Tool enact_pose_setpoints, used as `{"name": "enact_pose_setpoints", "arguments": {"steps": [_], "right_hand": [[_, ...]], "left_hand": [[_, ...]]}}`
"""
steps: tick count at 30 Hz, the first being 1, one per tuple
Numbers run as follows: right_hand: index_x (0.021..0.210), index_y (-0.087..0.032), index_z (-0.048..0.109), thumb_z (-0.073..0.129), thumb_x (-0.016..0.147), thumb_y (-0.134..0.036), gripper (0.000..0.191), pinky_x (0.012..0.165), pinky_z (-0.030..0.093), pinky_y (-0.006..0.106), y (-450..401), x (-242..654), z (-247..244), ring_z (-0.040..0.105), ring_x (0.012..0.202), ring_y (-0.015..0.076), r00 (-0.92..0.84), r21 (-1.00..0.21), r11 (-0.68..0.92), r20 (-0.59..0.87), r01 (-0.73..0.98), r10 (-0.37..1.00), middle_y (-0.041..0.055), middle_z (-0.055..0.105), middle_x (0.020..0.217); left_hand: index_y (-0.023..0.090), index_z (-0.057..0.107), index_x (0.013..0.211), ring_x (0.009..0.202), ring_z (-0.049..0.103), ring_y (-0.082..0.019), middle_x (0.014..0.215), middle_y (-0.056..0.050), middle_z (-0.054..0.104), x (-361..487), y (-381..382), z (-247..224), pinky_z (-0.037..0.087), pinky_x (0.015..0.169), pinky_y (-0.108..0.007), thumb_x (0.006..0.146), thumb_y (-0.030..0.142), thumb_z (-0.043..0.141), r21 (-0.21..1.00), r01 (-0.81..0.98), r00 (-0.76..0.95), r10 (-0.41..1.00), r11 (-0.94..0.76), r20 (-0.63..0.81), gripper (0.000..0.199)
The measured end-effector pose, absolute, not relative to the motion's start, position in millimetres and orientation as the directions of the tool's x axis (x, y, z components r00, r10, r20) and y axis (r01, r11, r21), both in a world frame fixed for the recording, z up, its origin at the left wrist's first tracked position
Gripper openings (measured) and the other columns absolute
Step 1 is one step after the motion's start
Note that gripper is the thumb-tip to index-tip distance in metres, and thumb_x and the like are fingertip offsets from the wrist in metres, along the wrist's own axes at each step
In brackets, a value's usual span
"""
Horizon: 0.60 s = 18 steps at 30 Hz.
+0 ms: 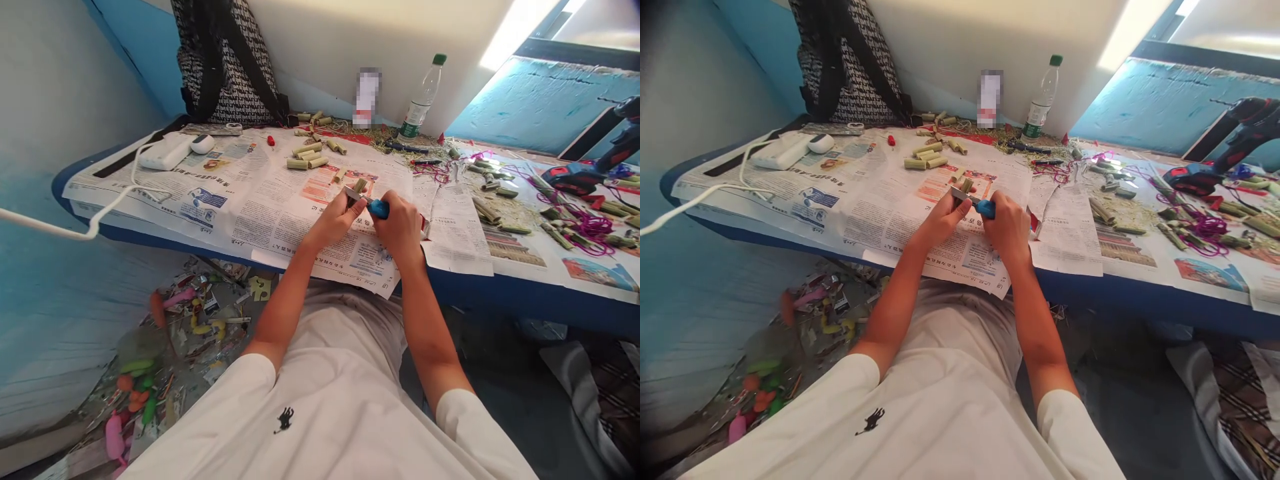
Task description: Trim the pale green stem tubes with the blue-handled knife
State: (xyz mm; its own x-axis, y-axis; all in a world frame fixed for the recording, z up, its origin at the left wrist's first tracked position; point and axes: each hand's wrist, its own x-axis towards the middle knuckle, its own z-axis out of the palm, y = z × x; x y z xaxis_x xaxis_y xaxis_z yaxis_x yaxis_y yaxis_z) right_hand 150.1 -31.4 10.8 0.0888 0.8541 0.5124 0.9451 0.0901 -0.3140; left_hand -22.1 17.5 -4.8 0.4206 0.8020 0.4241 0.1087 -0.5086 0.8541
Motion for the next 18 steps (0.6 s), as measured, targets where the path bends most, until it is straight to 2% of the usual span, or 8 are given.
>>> {"name": "enact_pose_setpoints", "arguments": {"steps": [3, 7, 9, 11, 14, 18], "right_hand": [[0.100, -0.020, 0.061, 0.053, 0.098, -0.035, 0.018, 0.072, 0.036, 0.035, -31, 138, 12, 0.061, 0.085, 0.0278, 0.181, -0.277, -0.041, 0.500, 0.960, 0.847, 0.0138, 0.070, 0.095], [0.096, -0.017, 0.063, 0.054, 0.098, -0.035, 0.020, 0.083, 0.038, 0.039, -29, 130, 17, 0.058, 0.101, 0.0305, 0.080, -0.154, 0.002, 0.524, 0.988, 0.848, 0.0163, 0.068, 0.105], [0.094, -0.017, 0.063, 0.052, 0.097, -0.028, 0.016, 0.082, 0.038, 0.038, -27, 131, 19, 0.057, 0.101, 0.0297, 0.062, -0.146, 0.016, 0.517, 0.989, 0.854, 0.0163, 0.067, 0.108], [0.094, -0.018, 0.064, 0.050, 0.098, -0.026, 0.016, 0.076, 0.036, 0.036, -25, 133, 21, 0.058, 0.094, 0.0270, 0.110, -0.188, -0.021, 0.481, 0.982, 0.870, 0.0145, 0.068, 0.104], [0.092, -0.019, 0.064, 0.049, 0.101, -0.031, 0.021, 0.070, 0.031, 0.034, -22, 133, 22, 0.057, 0.081, 0.0239, 0.209, -0.236, -0.114, 0.429, 0.965, 0.879, 0.0107, 0.067, 0.089], [0.089, -0.019, 0.066, 0.049, 0.102, -0.036, 0.026, 0.069, 0.029, 0.033, -21, 132, 20, 0.057, 0.078, 0.0232, 0.250, -0.232, -0.164, 0.416, 0.959, 0.874, 0.0102, 0.068, 0.085]], "left_hand": [[0.023, 0.059, 0.133, 0.129, 0.059, -0.028, 0.130, -0.011, 0.066, -20, 21, -10, 0.045, 0.113, -0.042, 0.101, 0.067, 0.045, 0.838, 0.079, 0.394, 0.789, -0.541, 0.472, 0.056], [0.023, 0.058, 0.131, 0.128, 0.059, -0.028, 0.130, -0.012, 0.066, -18, 25, -15, 0.045, 0.114, -0.044, 0.101, 0.068, 0.042, 0.814, 0.082, 0.351, 0.781, -0.575, 0.517, 0.056], [0.024, 0.058, 0.131, 0.127, 0.060, -0.028, 0.129, -0.012, 0.066, -17, 25, -15, 0.045, 0.113, -0.045, 0.102, 0.067, 0.042, 0.789, 0.076, 0.367, 0.753, -0.609, 0.546, 0.054], [0.024, 0.058, 0.129, 0.121, 0.062, -0.028, 0.123, -0.012, 0.066, -17, 24, -14, 0.048, 0.109, -0.045, 0.102, 0.065, 0.044, 0.774, 0.078, 0.394, 0.733, -0.628, 0.555, 0.051], [0.026, 0.059, 0.121, 0.101, 0.065, -0.025, 0.104, -0.009, 0.066, -17, 23, -13, 0.053, 0.094, -0.043, 0.102, 0.060, 0.049, 0.772, 0.106, 0.407, 0.736, -0.626, 0.541, 0.040], [0.025, 0.057, 0.111, 0.089, 0.064, -0.022, 0.094, -0.007, 0.064, -15, 20, -11, 0.053, 0.083, -0.039, 0.104, 0.048, 0.052, 0.776, 0.165, 0.357, 0.771, -0.608, 0.528, 0.025]]}}
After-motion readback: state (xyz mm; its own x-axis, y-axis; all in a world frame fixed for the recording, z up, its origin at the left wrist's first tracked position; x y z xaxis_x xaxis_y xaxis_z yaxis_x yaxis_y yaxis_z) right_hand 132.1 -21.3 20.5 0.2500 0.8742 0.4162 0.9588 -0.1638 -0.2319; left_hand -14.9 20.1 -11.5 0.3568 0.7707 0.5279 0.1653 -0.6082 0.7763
